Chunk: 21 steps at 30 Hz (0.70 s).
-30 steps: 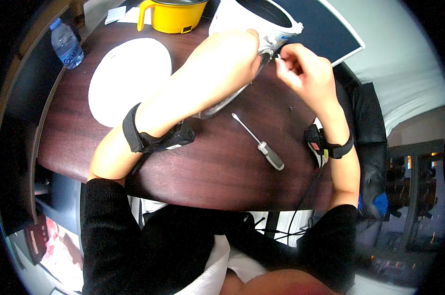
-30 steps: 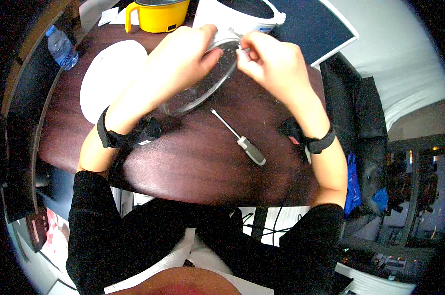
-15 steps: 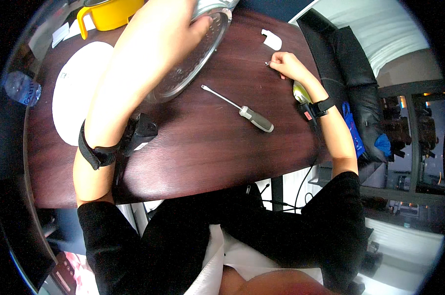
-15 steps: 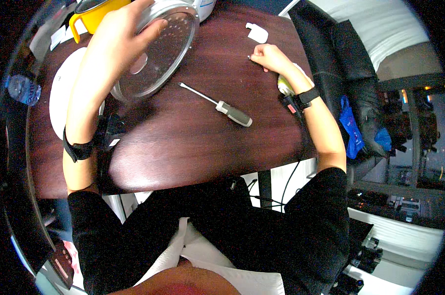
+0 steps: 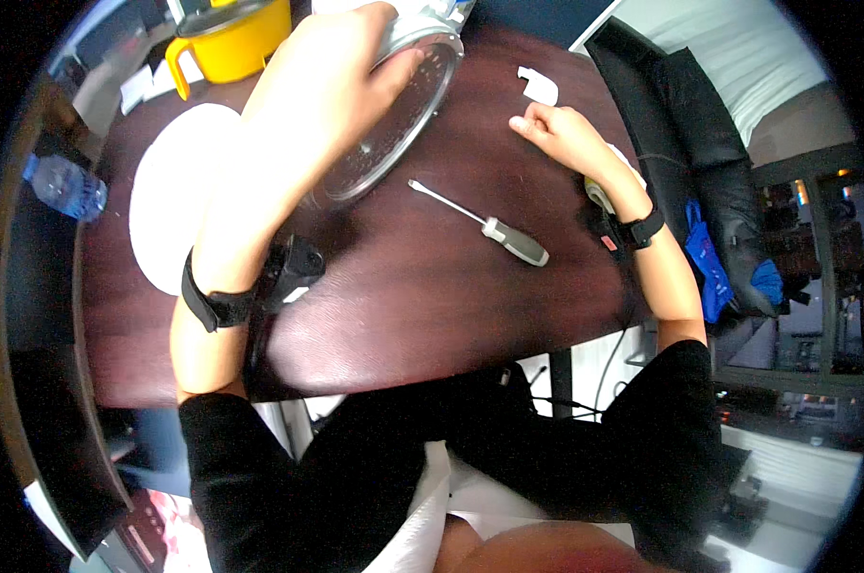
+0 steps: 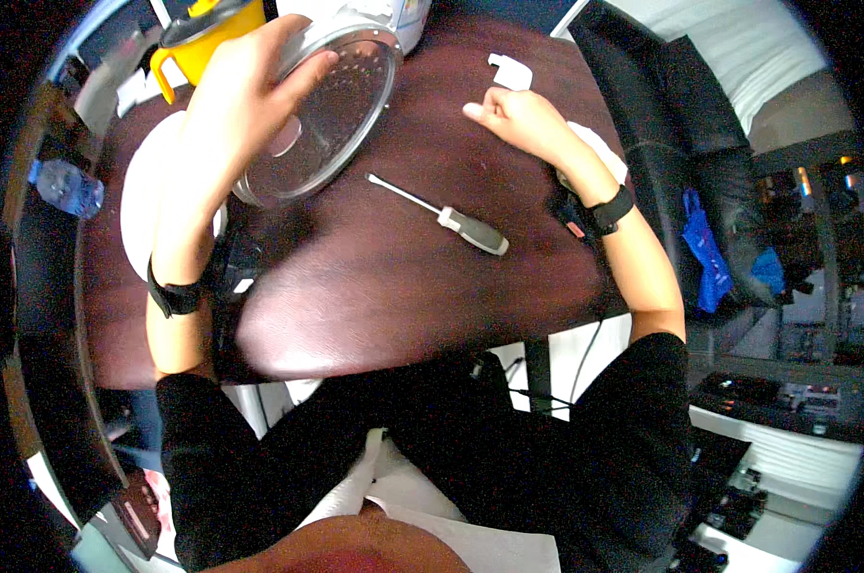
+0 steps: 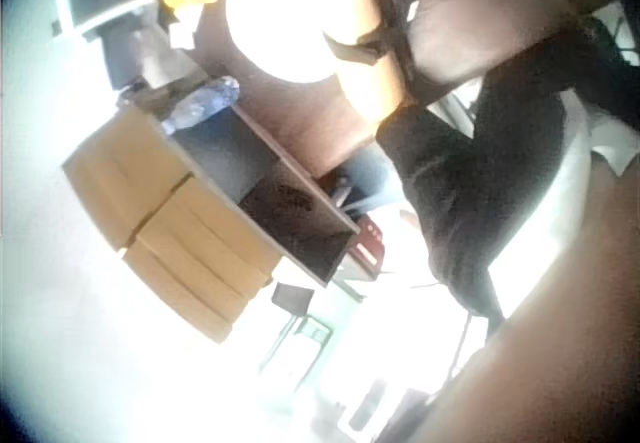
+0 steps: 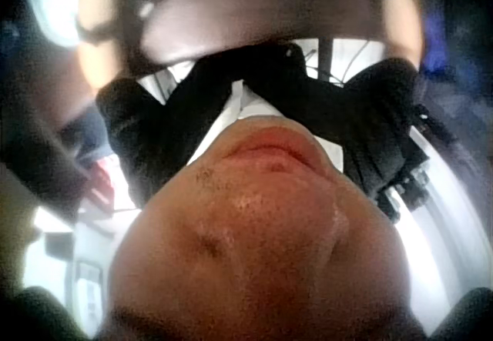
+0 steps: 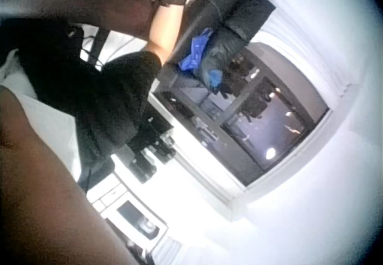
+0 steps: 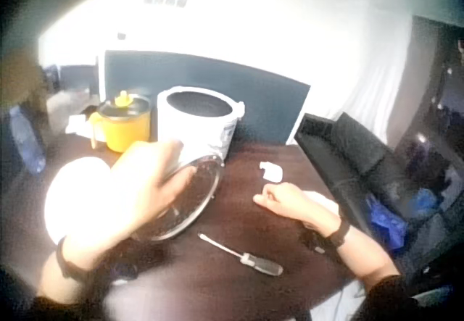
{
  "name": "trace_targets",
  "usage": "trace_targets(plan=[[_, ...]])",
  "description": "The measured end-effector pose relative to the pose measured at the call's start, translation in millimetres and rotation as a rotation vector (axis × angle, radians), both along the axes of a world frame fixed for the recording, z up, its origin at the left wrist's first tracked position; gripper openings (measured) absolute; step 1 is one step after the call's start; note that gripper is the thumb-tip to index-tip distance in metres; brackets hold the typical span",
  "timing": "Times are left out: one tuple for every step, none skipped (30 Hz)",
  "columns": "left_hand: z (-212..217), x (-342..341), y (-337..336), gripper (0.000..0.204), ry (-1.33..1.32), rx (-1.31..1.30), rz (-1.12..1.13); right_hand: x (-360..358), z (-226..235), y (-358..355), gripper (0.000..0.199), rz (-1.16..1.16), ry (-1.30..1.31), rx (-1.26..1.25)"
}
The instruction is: The person uses a screwdriver to remove several screws from a circular metal steamer tray, then wipes the tray with a cloth. The tray is part of a rice cooker or similar appliance.
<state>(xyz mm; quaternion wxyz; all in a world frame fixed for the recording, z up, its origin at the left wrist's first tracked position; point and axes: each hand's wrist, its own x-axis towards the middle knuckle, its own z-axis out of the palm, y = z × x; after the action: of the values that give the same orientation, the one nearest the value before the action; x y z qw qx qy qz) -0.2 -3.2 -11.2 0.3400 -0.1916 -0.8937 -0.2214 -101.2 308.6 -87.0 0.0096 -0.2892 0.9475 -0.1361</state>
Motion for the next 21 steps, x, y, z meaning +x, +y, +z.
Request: trace_targets(plan=[[4.9,3.4,-4.0,0.04,0.031,-0.007,0.025,6.5,6.9,-11.9,0.036,-0.005,-0.025,-0.047],[13.9,6.5,-5.5,0.041,0.069,-0.017,0.031,11.3,13.9,-17.1,0.039,-0.027,-0.043,-0.098],[26.5,15.5,-5.6,0.04,0.04,0.098,-0.058,10.3,14.1,-17.0,0.042,0.043,-0.055,-0.212],[39.5,25.2,-4.4,0.038,0.007,0.202,-0.05,11.6,16.8,-18.2,0.043,0.063,-0.119,-0.386],[47.5,29.2,-5.9,0.037,-0.038,0.283,-0.051,16.0,19.7,-26.9,0.045,0.1,-0.183,-0.565],[49.6,28.9,-7.2,0.036,-0.089,0.369,-0.06,19.1,22.4,-31.5,0.046,0.132,-0.247,-0.738],[48.9,26.1,-6.7,0.034,-0.109,0.483,-0.116,17.5,27.8,-32.6,0.052,0.189,-0.239,-0.768],[47.4,24.9,-2.2,0.032,-0.121,0.573,-0.221,19.3,34.2,-33.0,0.052,0.205,-0.272,-0.801],[43.7,26.6,3.1,0.03,-0.094,0.633,-0.212,25.9,42.5,-35.9,0.052,0.231,-0.309,-0.833],[41.3,26.8,8.4,0.029,-0.069,0.694,-0.206,31.7,49.3,-39.2,0.052,0.259,-0.346,-0.864],[39.3,29.4,13.4,0.027,-0.08,0.705,-0.178,38.8,54.3,-41.7,0.051,0.24,-0.353,-0.961],[35.5,27.7,17.6,0.026,-0.077,0.807,-0.199,36.6,54.1,-39.5,0.05,0.216,-0.348,-0.972],[37.6,26.9,18.8,0.025,-0.123,0.822,-0.222,32.9,54.0,-37.2,0.048,0.191,-0.344,-0.984],[34.4,23.6,21.4,0.024,-0.176,0.853,-0.245,29.8,51.0,-30.8,0.047,0.156,-0.347,-0.981],[29.6,17.1,15.4,0.024,-0.249,0.787,-0.244,29.3,51.2,-27.4,0.043,0.118,-0.29,-1.005],[26.6,10.6,11.4,0.025,-0.321,0.72,-0.244,27.3,53.5,-20.2,0.042,0.083,-0.277,-0.94],[28.5,10.2,14.7,0.028,-0.431,0.77,-0.235,25.6,55.3,-14.4,0.041,0.053,-0.271,-0.878],[26.3,8.4,18.3,0.031,-0.443,0.746,-0.216,23.9,55.7,-10.1,0.04,0.023,-0.266,-0.818],[23.6,3.3,19.4,0.033,-0.462,0.703,-0.251,23.8,53.9,-9.7,0.033,0.028,-0.222,-0.863],[19.2,-0.5,19.4,0.034,-0.484,0.666,-0.281,21.0,50.5,-8.0,0.031,0.061,-0.18,-0.81],[15.6,-3.9,19.8,0.036,-0.499,0.635,-0.274,15.4,47.3,-6.2,0.029,0.094,-0.137,-0.757]])
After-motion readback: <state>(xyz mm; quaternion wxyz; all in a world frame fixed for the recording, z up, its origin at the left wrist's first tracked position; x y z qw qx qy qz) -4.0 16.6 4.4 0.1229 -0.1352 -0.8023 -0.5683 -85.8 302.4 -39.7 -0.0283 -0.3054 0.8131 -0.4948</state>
